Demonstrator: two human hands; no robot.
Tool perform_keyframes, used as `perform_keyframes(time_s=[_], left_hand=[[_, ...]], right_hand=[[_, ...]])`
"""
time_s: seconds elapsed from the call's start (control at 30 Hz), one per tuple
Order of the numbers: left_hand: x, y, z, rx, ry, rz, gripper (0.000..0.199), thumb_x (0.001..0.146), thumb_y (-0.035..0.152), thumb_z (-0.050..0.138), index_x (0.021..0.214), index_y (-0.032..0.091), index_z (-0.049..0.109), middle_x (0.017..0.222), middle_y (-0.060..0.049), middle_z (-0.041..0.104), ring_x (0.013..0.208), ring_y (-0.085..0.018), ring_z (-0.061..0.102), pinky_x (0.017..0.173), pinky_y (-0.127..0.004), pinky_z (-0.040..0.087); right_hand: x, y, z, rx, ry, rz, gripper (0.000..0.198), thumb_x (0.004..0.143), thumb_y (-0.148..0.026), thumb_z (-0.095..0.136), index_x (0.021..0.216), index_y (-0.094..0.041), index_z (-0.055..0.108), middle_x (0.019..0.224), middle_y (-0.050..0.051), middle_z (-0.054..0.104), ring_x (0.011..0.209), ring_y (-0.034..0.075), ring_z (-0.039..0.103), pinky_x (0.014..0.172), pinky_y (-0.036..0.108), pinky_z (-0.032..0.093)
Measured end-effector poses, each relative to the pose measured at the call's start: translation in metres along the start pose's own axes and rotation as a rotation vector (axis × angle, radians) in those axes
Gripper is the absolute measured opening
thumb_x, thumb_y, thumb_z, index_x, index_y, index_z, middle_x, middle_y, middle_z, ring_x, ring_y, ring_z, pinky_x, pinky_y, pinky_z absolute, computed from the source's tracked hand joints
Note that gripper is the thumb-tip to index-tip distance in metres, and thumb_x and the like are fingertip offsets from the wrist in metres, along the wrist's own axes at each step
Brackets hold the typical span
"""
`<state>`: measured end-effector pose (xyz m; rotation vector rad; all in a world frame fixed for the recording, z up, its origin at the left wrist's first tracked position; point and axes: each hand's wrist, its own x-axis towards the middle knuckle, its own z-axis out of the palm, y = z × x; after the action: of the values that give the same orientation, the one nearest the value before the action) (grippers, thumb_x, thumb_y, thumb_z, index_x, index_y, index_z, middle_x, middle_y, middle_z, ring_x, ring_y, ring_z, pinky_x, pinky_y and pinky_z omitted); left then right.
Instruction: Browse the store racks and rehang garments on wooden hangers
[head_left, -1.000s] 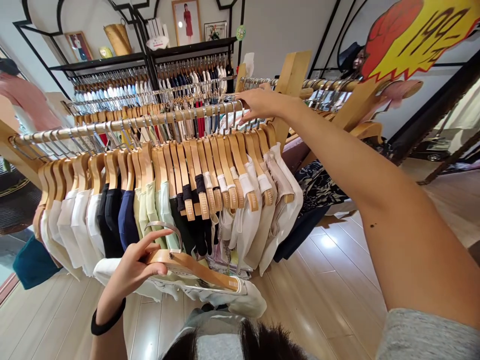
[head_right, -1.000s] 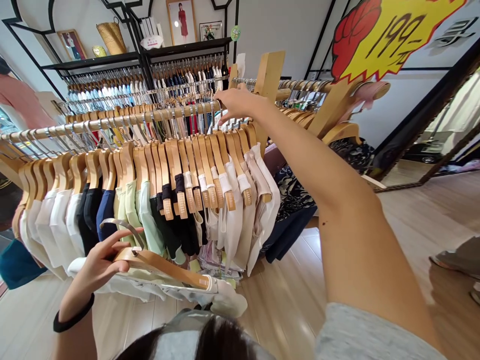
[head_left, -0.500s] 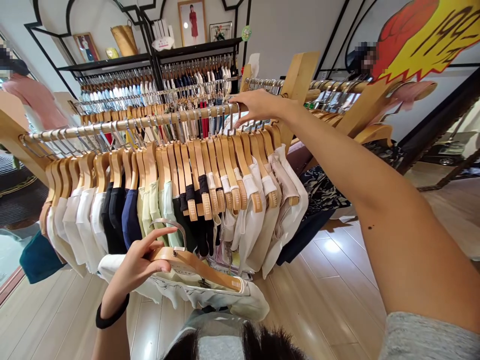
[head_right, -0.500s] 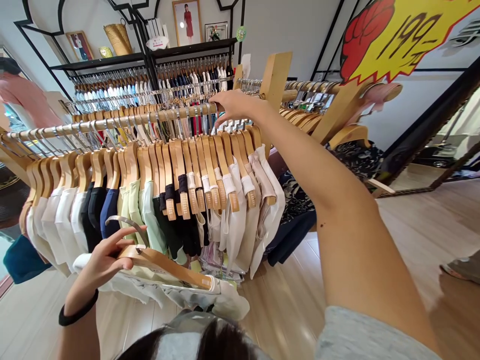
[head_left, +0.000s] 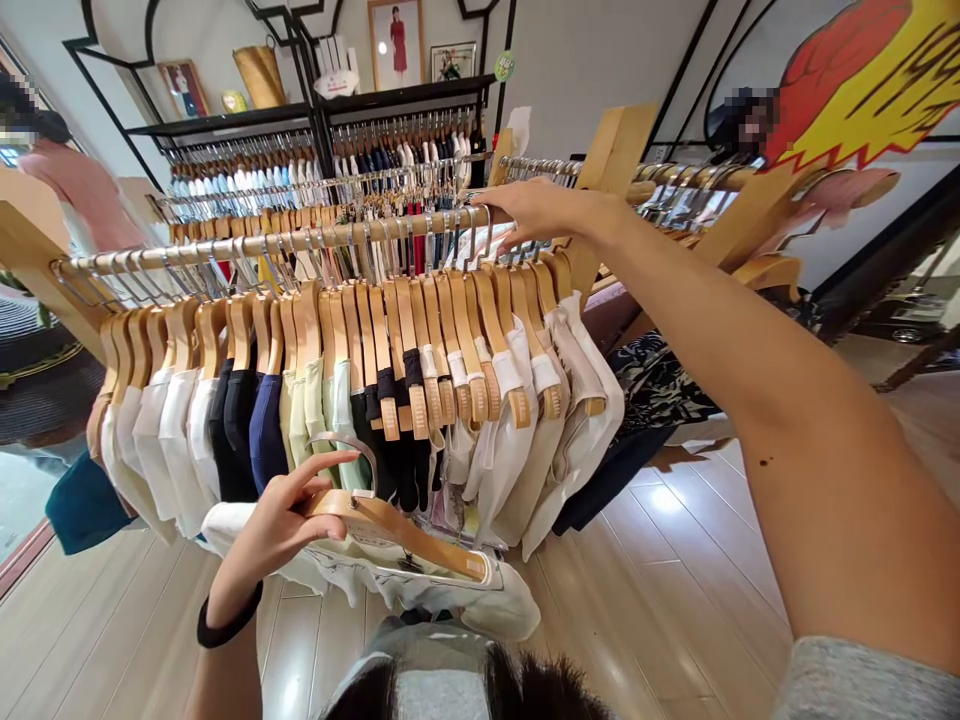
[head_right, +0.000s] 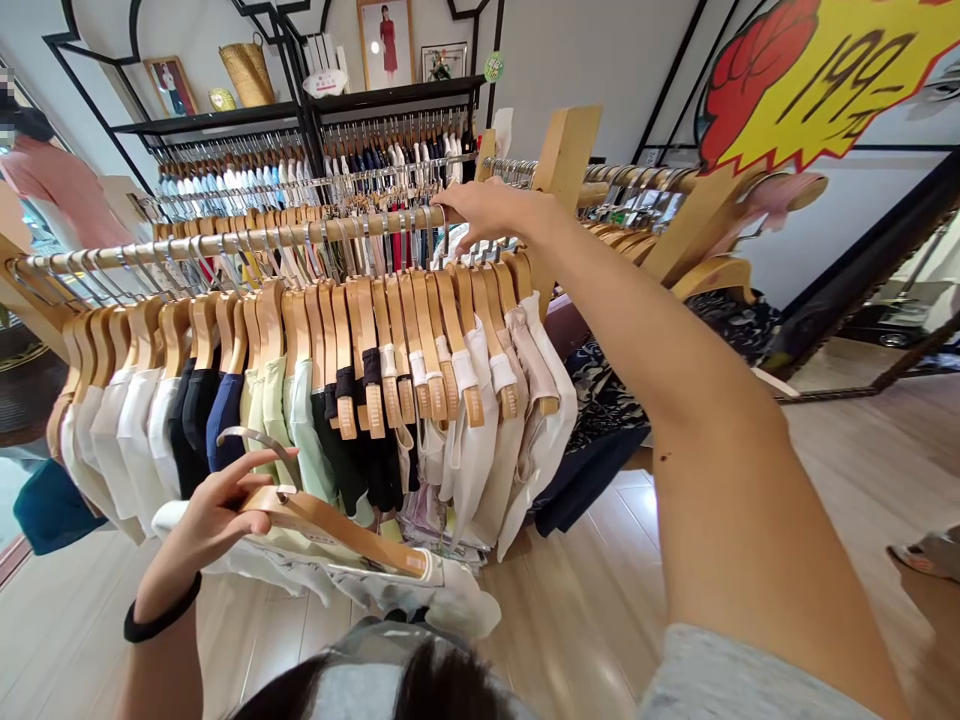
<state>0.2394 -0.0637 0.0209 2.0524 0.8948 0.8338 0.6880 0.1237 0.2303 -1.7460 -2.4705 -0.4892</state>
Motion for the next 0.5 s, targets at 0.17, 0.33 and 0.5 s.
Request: perform_keyframes(time_s=[0.17, 0.33, 0.5], left_hand=[[0.002, 0.001, -0.001, 0.02, 0.001, 0.007, 0.081, 0.081, 0.077, 0.068, 0.13, 0.013, 0.066, 0.065, 0.004, 0.047, 0.056, -0.01, 0.031, 0.048, -0.018, 0.029], [0.003, 0.001, -0.002, 0.017, 0.009, 0.029, 0.079, 0.082, 0.076, 0.068, 0.129, 0.013, 0.067, 0.062, 0.005, 0.044, 0.056, -0.01, 0.029, 0.048, -0.018, 0.027], [0.001, 0.001, -0.002, -0.003, -0.009, -0.015, 0.083, 0.08, 0.077, 0.069, 0.132, 0.013, 0.066, 0.063, 0.005, 0.044, 0.056, -0.01, 0.028, 0.049, -0.018, 0.026]], right_hand=[[0.002, -0.005, 0.001, 0.035, 0.02, 0.009, 0.089, 0.086, -0.044, 0.081, 0.154, -0.008, 0.037, 0.156, 0.012, 0.048, 0.141, 0.028, 0.047, 0.12, 0.037, 0.028], [0.001, -0.008, 0.0, 0.016, 0.024, 0.05, 0.085, 0.085, -0.043, 0.081, 0.148, -0.003, 0.041, 0.147, 0.014, 0.055, 0.135, 0.026, 0.052, 0.118, 0.035, 0.029], [0.002, -0.012, -0.002, 0.022, 0.033, 0.048, 0.089, 0.084, -0.044, 0.082, 0.151, -0.004, 0.039, 0.153, 0.016, 0.05, 0.139, 0.03, 0.048, 0.119, 0.046, 0.028]])
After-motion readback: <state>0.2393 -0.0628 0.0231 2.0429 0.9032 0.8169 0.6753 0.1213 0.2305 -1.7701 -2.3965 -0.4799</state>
